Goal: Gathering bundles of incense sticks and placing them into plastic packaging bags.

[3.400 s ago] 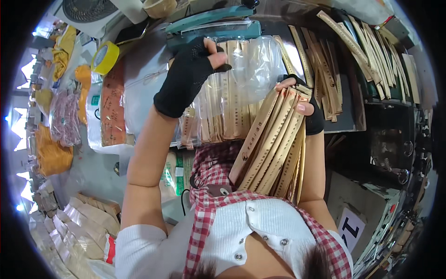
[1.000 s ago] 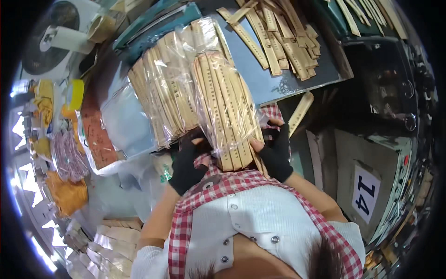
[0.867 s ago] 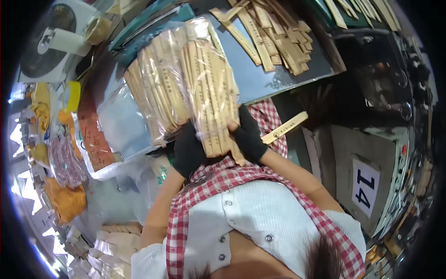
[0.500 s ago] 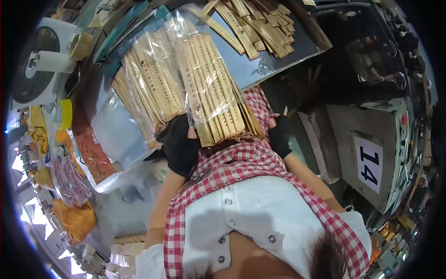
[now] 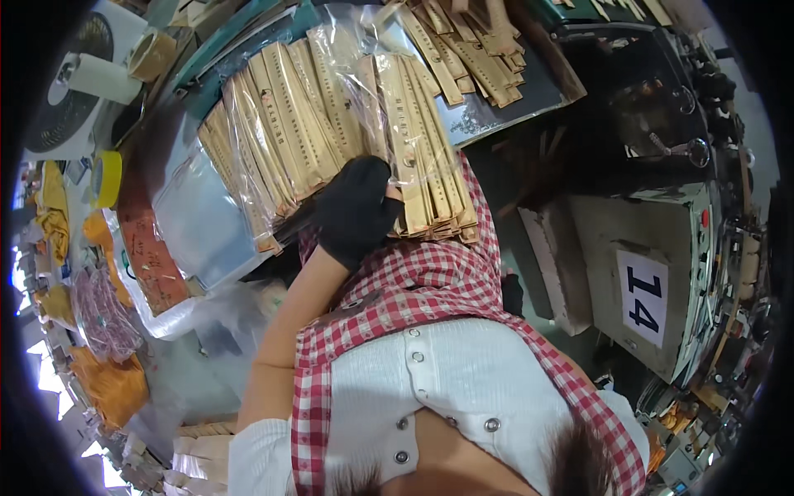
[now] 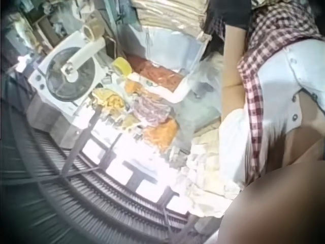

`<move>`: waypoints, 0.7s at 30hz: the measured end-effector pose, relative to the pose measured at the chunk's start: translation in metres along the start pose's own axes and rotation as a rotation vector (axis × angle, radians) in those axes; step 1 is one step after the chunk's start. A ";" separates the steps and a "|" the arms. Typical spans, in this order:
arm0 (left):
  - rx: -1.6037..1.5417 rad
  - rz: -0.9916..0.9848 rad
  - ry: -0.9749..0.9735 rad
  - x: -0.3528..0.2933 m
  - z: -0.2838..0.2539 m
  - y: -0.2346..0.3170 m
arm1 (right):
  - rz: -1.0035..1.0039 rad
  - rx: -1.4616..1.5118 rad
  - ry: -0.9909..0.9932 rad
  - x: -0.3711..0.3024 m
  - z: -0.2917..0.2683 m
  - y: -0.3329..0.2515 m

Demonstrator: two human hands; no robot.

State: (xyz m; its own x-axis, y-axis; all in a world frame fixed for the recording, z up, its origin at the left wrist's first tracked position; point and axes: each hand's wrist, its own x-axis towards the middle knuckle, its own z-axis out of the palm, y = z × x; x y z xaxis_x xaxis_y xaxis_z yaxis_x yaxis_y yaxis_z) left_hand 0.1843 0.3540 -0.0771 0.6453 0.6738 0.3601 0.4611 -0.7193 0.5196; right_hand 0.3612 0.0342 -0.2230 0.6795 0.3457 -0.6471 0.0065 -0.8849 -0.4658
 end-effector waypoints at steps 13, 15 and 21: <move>-0.264 -0.041 0.104 0.036 0.020 -0.026 | -2.051 -0.023 -0.820 -0.093 -0.023 -0.240; -0.237 -0.035 0.164 0.039 0.019 -0.022 | -2.084 0.049 -0.849 -0.104 -0.018 -0.234; -0.026 0.172 0.188 0.041 0.026 -0.020 | -2.153 -0.250 -1.000 -0.092 -0.003 -0.248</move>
State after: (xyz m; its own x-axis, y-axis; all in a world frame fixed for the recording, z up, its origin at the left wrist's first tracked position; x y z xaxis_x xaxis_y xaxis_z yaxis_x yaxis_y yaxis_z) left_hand 0.2176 0.3911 -0.0928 0.5869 0.5634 0.5815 0.3371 -0.8230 0.4572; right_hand 0.2991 0.2208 -0.0459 -0.8161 0.3748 0.4400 0.0419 0.7976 -0.6017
